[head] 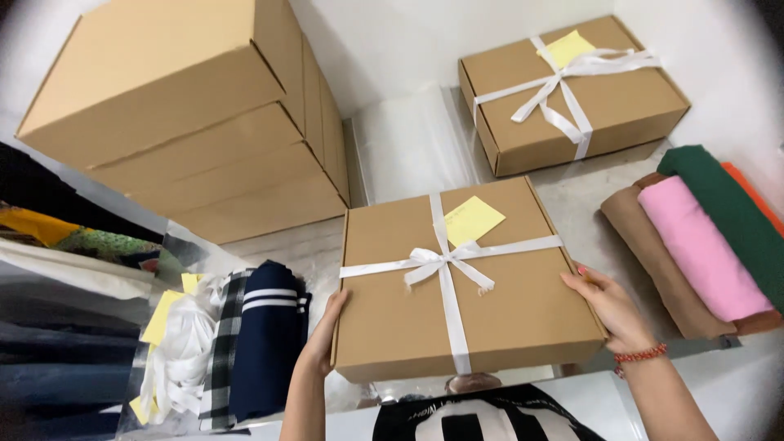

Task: The person wraps a folded dark blue garment in a clear plastic bag on a metal table. They then place the wrapped item into a cardboard box, close the box, and tie it securely with a white ribbon. Finally, they pick up a yellow sticky note and a pencil.

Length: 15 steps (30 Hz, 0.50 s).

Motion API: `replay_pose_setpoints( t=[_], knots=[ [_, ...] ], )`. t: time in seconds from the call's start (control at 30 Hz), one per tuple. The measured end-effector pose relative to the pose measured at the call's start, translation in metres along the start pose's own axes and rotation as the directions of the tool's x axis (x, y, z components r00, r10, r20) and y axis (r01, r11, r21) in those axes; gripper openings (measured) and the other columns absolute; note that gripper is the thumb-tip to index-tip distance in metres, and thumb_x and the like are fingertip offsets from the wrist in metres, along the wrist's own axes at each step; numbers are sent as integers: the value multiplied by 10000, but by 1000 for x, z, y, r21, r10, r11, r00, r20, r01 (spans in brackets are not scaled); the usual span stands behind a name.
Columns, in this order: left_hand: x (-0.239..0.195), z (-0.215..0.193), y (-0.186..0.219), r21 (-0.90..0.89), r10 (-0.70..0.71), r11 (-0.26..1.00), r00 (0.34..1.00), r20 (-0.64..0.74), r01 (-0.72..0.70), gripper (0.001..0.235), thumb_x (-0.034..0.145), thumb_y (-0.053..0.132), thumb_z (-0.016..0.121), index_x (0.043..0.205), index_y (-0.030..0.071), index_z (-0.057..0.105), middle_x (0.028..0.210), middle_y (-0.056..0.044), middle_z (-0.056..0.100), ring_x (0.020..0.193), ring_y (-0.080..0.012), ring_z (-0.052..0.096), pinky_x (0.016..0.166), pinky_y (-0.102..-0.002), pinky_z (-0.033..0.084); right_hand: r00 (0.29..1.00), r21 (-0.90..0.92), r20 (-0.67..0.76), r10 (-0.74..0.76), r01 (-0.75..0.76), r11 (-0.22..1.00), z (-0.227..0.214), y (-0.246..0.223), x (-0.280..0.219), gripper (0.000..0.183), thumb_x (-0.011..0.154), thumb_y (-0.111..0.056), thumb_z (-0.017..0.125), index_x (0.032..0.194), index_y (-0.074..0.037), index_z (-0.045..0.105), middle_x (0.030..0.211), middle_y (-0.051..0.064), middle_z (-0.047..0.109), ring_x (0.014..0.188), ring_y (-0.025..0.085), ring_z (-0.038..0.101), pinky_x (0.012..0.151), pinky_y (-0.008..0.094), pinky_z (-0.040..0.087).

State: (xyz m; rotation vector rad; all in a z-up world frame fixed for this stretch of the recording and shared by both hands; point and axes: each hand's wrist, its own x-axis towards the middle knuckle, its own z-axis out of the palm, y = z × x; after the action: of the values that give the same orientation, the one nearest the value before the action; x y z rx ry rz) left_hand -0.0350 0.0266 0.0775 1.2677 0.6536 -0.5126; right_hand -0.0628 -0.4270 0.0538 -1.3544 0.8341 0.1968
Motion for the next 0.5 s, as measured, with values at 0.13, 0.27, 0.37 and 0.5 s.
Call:
replay_pose_setpoints(
  t=[0.13, 0.27, 0.37, 0.5],
  knots=[
    [-19, 13, 18, -50, 21, 999, 999, 31, -20, 553, 936, 459, 585, 1443, 251, 509, 1299, -103, 645, 1121, -261, 653, 904, -433, 529, 991, 60, 29, -128, 126, 990, -11, -18, -14, 602, 954, -184, 725, 1544, -91, 650, 1028, 32, 701, 952, 189, 664, 790, 373, 523],
    [-14, 21, 30, -60, 98, 994, 981, 170, -89, 590, 971, 497, 468, 1525, 296, 440, 1495, -19, 548, 1315, -195, 537, 1058, -405, 440, 983, 99, -61, -172, 177, 979, -13, -69, -36, 605, 949, -142, 676, 1550, -121, 611, 1282, 146, 710, 1030, 274, 652, 833, 460, 526],
    [-12, 30, 36, -29, 130, 992, 960, 247, -126, 765, 927, 540, 425, 1670, 385, 330, 1697, 88, 443, 1521, -134, 443, 1189, -416, 418, 970, 78, -87, -225, 232, 970, -21, -86, -34, 618, 964, -184, 664, 1577, -174, 587, 1294, 103, 700, 1062, 245, 654, 852, 428, 531],
    [10, 46, 41, -1, 116, 992, 919, 377, -125, 863, 873, 419, 620, 1668, 302, 308, 1628, -24, 527, 1425, -218, 553, 1138, -419, 482, 947, 78, -92, -307, 314, 946, -22, -124, -50, 640, 959, -153, 613, 1594, -144, 539, 1482, 59, 640, 1166, 225, 618, 907, 390, 486]
  ],
)
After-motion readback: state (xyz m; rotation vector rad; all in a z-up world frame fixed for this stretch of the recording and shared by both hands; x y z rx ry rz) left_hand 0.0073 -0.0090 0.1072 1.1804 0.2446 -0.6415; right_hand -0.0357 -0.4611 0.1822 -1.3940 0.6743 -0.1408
